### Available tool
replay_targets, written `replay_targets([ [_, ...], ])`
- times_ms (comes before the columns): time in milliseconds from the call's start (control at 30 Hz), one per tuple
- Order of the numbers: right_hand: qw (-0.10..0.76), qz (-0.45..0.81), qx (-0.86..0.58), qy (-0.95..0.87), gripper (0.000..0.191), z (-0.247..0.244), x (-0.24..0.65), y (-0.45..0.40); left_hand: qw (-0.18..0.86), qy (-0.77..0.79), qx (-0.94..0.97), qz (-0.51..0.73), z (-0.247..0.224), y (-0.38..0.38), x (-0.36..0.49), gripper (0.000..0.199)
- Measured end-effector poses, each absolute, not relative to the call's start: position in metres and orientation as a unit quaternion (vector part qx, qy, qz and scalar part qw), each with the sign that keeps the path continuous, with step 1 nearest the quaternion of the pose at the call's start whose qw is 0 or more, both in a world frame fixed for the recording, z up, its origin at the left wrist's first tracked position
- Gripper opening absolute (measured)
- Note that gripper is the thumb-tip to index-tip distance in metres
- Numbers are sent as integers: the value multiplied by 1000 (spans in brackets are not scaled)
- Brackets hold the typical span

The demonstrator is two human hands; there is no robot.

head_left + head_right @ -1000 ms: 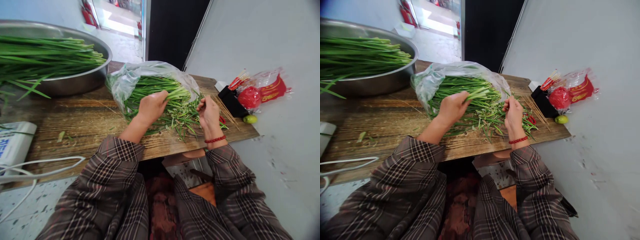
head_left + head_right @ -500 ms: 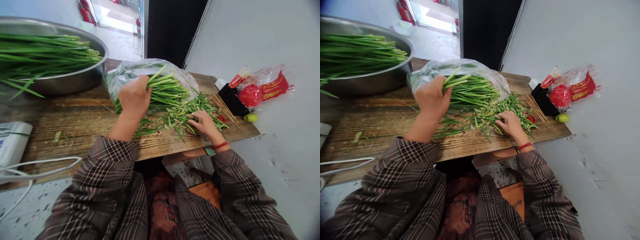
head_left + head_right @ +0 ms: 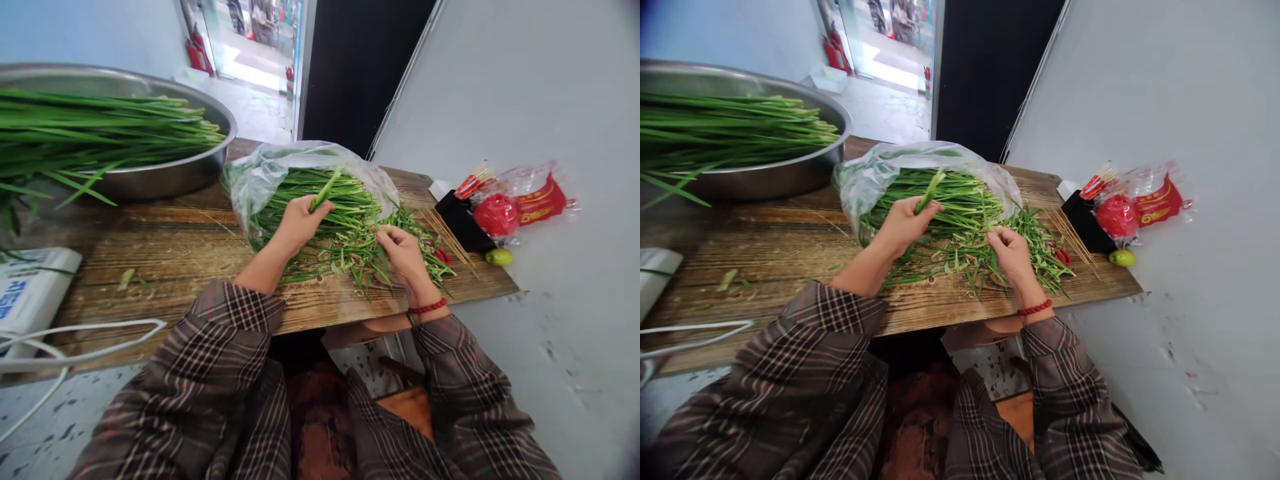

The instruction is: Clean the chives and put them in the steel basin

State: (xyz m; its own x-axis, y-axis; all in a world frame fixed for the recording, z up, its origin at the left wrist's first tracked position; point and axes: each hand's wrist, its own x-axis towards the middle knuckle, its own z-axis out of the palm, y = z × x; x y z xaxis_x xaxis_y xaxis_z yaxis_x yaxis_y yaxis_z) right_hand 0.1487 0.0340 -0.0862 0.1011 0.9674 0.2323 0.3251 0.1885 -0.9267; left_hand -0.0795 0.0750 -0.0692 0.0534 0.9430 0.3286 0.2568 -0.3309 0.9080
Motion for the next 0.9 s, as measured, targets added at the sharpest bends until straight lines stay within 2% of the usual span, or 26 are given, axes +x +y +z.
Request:
replay_targets([
  [200,486,366,-494,-621,30,-84,95,34,464,381,639,481,-62,59,-71,30],
  [367,423,341,-489,-682,35,-86,91,34,499,373,582,523,-64,65,-74,22],
  [500,332,212,-522,-757,35,-89,119,34,498,379,543,560,-64,70,-79,17],
  [567,305,104,-541,-777,24,-88,138,36,500,369,536,571,-62,70,-82,15],
  [600,305,51,-547,-778,20,-87,146,37,505,362,546,563,-61,70,-84,14],
  [700,354,-55,-540,-761,28,-78,160,39,537,338,606,481,-57,67,-87,15],
  [833,442,-76,-498,-742,26,-59,150,33,551,340,656,388,-55,61,-86,18],
  [900,453,-80,-477,-749,22,-50,139,31,537,358,662,381,-55,60,-84,25],
])
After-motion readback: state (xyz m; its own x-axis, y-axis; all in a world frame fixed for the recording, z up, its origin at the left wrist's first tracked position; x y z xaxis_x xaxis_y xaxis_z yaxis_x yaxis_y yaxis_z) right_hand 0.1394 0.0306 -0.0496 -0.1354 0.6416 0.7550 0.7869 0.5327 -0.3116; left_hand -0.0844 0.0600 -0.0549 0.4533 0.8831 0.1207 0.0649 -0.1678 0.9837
